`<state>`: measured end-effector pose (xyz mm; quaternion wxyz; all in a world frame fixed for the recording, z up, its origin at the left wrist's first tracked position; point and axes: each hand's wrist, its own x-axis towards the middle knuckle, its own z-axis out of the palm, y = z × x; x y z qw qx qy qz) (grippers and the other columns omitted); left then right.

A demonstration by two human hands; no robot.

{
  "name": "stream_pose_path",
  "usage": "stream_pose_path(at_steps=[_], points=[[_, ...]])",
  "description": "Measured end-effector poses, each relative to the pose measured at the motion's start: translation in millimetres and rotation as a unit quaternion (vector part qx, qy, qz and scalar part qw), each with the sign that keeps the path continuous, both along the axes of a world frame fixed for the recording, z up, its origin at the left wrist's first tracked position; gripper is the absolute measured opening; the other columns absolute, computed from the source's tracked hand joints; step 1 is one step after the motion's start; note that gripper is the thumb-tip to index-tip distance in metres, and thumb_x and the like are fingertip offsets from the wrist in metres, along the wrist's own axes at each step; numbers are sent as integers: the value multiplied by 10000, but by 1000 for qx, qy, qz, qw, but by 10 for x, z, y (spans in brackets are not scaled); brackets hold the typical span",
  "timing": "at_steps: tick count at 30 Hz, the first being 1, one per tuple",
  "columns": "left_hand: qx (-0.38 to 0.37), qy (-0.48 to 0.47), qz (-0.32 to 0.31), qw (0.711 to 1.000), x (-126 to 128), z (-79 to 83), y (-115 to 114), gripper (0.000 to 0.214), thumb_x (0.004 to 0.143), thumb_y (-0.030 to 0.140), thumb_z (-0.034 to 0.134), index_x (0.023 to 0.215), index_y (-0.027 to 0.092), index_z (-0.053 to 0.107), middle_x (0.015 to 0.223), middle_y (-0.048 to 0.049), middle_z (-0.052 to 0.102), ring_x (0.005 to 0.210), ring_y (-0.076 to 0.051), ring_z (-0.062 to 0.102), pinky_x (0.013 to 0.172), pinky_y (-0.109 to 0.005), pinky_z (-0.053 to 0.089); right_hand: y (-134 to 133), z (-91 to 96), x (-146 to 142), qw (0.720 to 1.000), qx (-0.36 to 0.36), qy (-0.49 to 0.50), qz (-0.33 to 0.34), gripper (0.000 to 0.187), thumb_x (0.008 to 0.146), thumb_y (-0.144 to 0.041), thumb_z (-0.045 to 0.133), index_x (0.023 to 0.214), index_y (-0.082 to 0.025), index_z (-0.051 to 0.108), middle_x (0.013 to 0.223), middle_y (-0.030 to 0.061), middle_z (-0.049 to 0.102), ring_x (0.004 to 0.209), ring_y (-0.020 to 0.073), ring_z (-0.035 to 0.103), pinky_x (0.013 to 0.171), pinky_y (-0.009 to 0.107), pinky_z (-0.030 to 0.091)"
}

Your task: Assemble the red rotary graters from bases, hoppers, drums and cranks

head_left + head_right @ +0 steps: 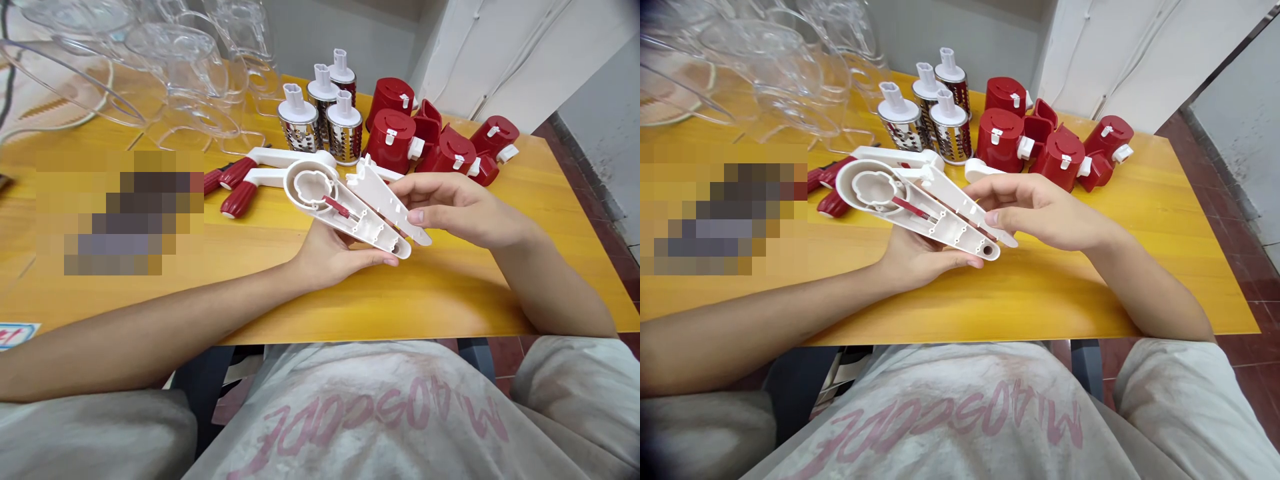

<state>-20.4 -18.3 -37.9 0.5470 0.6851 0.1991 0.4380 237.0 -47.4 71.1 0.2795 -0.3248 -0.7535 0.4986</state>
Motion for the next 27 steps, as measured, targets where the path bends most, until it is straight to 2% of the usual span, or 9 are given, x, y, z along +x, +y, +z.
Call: stream_pose_path(at_steps=[6,11,17,22,27], points=[[13,0,-4,1000,-9,-11,22,610,811,685,1187,1075,231,876,1099,-89,952,1082,-378,942,1123,-638,815,28,-53,0,998,-46,35,-1,426,1170,-498,867,1484,-209,857,1452,117,906,1167,225,872,980,325,725],[9,-9,-3,1000,9,-11,34,638,766,684,1210,1062,242,858,1115,-86,954,1111,-389,942,1166,-656,804,63,-133,-3,997,-64,50,-15,486,1136,-576,899,1448,-206,857,1425,121,907,1099,217,865,909,310,714],[7,-8,10,1000,23,-36,40,701,770,718,1195,1143,227,862,1201,-106,954,1169,-375,936,1175,-600,806,88,-184,-11,993,-90,67,-37,463,1111,-558,947,1376,-185,874,1316,105,909,1027,189,839,888,289,698],[33,-12,19,999,12,-78,64,692,775,660,1207,1160,211,847,1233,-109,959,1178,-362,939,1162,-549,806,86,-188,-35,986,-127,102,-45,421,1096,-500,988,1331,-165,890,1252,89,897,1020,166,815,895,256,685],[33,-5,27,999,8,-94,62,728,770,683,1199,1196,209,847,1259,-124,962,1186,-369,943,1144,-549,810,86,-193,-43,984,-133,111,-45,405,1095,-487,1008,1306,-161,895,1239,80,890,1021,156,805,906,249,683]])
